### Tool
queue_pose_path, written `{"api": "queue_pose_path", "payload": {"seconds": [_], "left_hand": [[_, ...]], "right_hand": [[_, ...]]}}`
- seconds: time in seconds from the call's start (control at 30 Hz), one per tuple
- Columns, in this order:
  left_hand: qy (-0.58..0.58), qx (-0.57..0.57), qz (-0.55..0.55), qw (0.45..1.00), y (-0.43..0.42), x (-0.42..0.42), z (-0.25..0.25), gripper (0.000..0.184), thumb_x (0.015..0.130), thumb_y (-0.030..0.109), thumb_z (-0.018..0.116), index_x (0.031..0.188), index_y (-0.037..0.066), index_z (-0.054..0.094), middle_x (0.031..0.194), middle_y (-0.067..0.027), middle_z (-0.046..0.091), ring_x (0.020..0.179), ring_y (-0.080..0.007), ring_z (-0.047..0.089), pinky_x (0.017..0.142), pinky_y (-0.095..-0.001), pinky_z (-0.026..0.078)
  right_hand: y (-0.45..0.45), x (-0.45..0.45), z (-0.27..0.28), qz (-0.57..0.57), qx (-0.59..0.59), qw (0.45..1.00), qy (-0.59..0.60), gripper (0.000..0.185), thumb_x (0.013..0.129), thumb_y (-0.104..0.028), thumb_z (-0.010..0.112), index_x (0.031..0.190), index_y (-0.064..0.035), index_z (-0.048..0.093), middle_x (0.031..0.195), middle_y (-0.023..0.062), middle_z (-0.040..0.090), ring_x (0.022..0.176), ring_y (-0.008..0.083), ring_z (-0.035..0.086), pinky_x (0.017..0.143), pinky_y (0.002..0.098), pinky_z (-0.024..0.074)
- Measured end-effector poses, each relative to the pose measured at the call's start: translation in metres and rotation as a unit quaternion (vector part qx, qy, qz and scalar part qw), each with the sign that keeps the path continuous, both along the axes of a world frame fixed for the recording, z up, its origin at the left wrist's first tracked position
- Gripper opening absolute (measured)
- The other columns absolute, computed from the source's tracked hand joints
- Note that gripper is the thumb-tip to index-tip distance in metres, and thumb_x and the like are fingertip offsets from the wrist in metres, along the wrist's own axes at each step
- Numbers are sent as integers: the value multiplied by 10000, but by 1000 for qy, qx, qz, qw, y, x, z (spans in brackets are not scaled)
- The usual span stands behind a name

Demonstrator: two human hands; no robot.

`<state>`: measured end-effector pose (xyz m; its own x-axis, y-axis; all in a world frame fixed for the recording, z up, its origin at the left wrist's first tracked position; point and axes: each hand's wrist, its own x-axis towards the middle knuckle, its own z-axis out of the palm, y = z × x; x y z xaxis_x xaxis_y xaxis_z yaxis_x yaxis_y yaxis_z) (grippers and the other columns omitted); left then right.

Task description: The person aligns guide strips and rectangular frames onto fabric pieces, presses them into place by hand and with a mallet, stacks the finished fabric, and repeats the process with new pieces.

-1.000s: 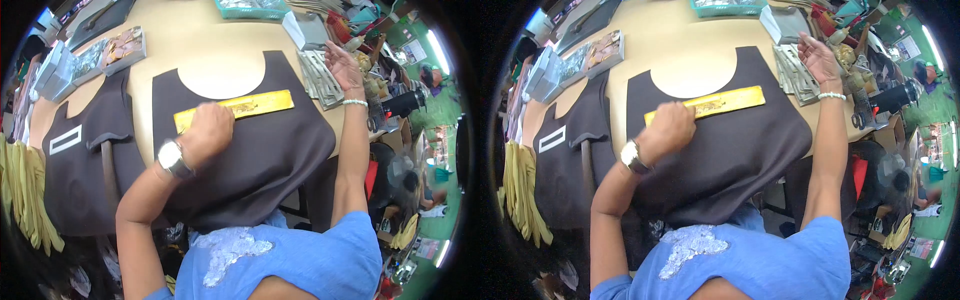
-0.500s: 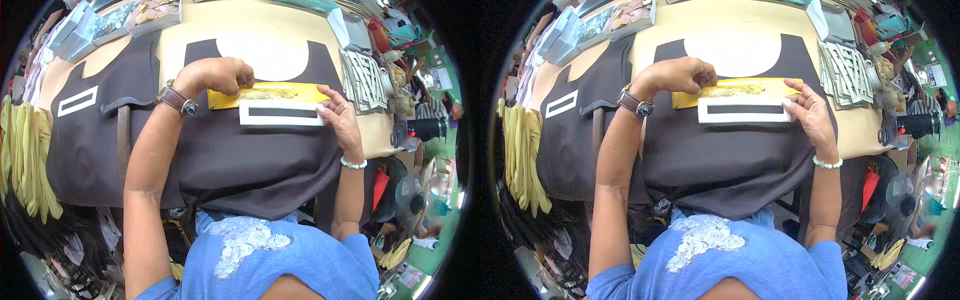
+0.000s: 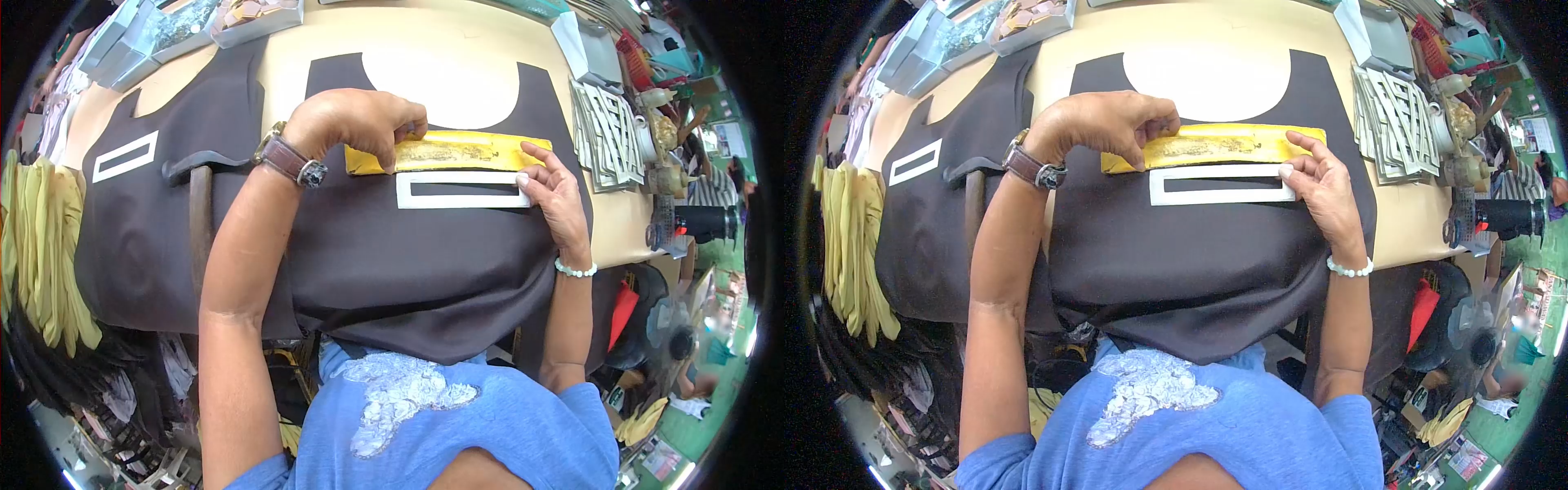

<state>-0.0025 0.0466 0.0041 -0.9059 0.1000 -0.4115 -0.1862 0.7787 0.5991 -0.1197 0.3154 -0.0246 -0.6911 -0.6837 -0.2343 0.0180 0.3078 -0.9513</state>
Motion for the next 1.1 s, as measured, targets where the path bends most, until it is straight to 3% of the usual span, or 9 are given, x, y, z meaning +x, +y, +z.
{"api": "queue_pose_path", "payload": {"seconds": [0.47,0.7,1.1], "left_hand": [[72,-82,-32,994,13,1,-4,535,563,132,799,1005,46,509,905,-134,598,872,-294,586,770,-371,466],[86,-85,-41,992,14,3,-2,549,569,147,809,1013,54,500,911,-119,594,876,-276,586,767,-370,473],[84,-80,-29,993,16,4,1,554,572,140,794,1039,56,508,853,-107,585,825,-258,593,751,-352,497]], "right_hand": [[-1,2,2,-16,1,1000,2,514,812,-22,630,1280,50,433,784,0,595,643,20,499,553,153,380],[17,14,7,-81,70,986,124,506,788,-33,669,1241,77,472,746,22,610,641,34,529,558,167,420],[15,21,-5,-124,60,980,147,484,760,-33,692,1203,56,520,728,44,659,631,43,554,589,183,445]]}}
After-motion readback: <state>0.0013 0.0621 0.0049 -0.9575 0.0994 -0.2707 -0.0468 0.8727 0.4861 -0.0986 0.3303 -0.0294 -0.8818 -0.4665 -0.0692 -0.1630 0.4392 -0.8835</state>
